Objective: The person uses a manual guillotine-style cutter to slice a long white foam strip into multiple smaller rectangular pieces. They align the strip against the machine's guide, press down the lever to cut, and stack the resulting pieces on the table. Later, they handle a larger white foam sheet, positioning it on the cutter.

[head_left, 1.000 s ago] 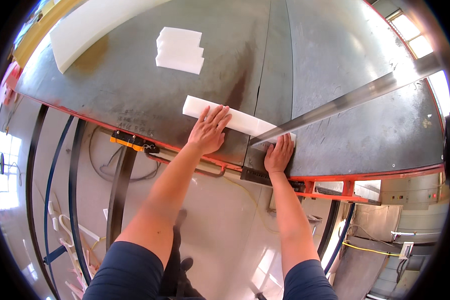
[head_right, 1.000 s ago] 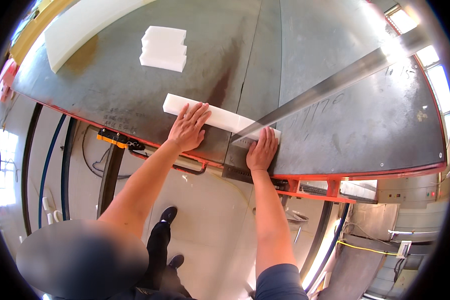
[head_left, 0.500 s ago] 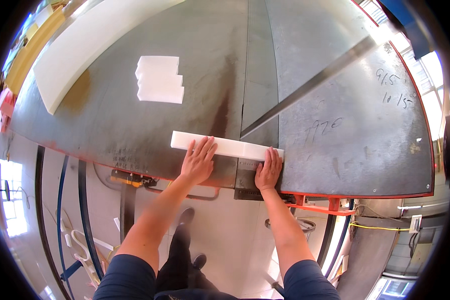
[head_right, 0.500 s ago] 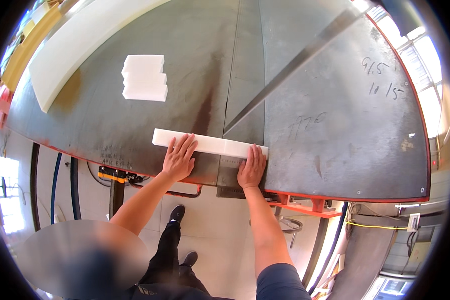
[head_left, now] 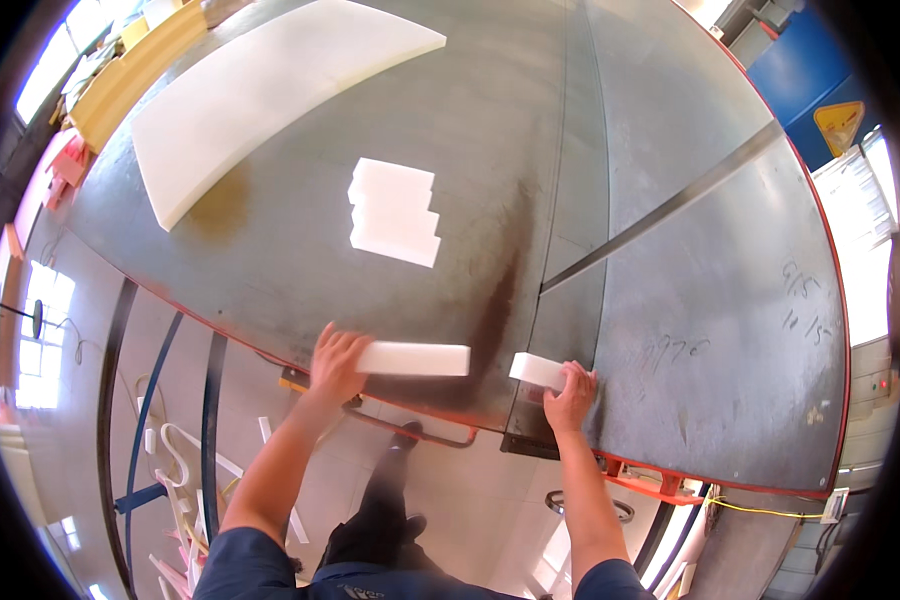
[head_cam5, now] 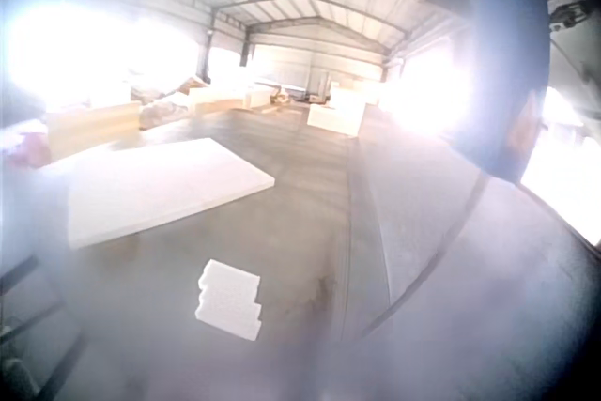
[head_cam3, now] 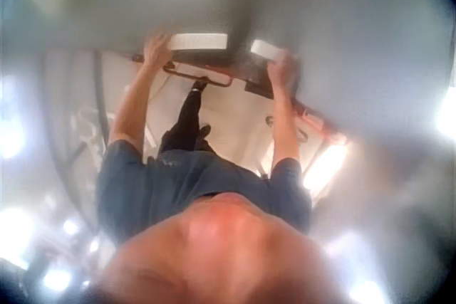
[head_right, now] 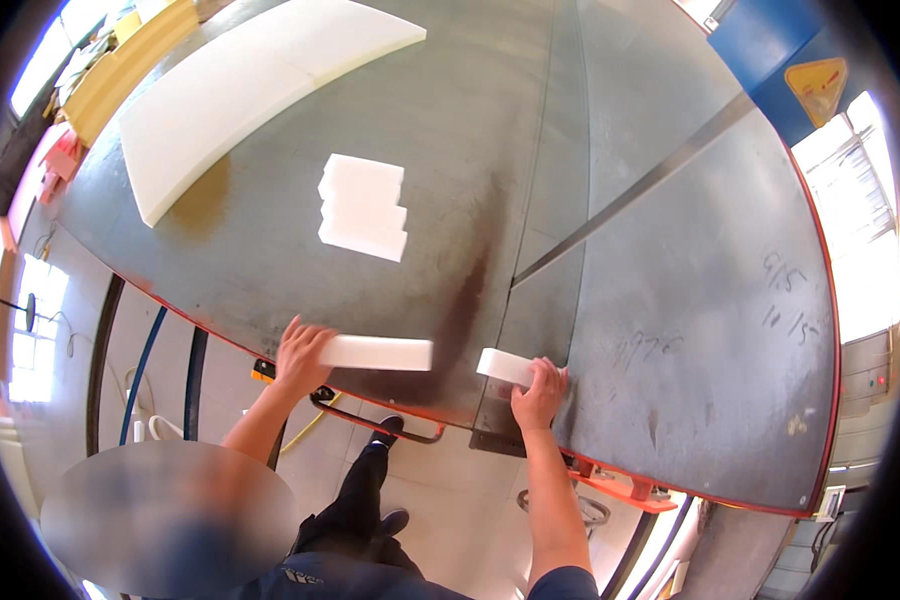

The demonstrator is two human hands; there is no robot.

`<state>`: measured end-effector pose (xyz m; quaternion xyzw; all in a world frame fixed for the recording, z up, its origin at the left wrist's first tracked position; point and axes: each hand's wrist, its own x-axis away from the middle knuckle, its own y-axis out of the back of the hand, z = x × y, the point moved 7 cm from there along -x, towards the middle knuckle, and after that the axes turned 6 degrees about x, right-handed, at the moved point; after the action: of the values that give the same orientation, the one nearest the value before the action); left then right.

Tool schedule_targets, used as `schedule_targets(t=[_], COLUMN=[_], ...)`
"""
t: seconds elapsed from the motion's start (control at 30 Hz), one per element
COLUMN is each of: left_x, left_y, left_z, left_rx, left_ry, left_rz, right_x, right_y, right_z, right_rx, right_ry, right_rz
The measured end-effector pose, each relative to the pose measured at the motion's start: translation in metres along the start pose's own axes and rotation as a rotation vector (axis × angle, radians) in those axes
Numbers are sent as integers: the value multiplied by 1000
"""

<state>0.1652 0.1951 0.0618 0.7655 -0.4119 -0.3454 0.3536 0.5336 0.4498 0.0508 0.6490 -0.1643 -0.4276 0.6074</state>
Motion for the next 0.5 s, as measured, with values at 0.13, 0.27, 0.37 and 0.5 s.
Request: schedule_targets(t=[0.13,0.27,0.37,0.5], left_x=[68,90,77,53], left_y=[65,88,84,66], left_z=[34,37,33,24], left_rx=[-59,-32,10,50], left_ry=[145,224,224,207], left_rz=[-124,-128,-102,-78], right_x=[-43,-106,-148,-162], right_y=[-2,-48,-67,-37], right_z=[113,231,285,277], right_rx=[-218,-357,-380,-575], right_ry=[195,332,367,318], right_rz=[61,37,9,-59])
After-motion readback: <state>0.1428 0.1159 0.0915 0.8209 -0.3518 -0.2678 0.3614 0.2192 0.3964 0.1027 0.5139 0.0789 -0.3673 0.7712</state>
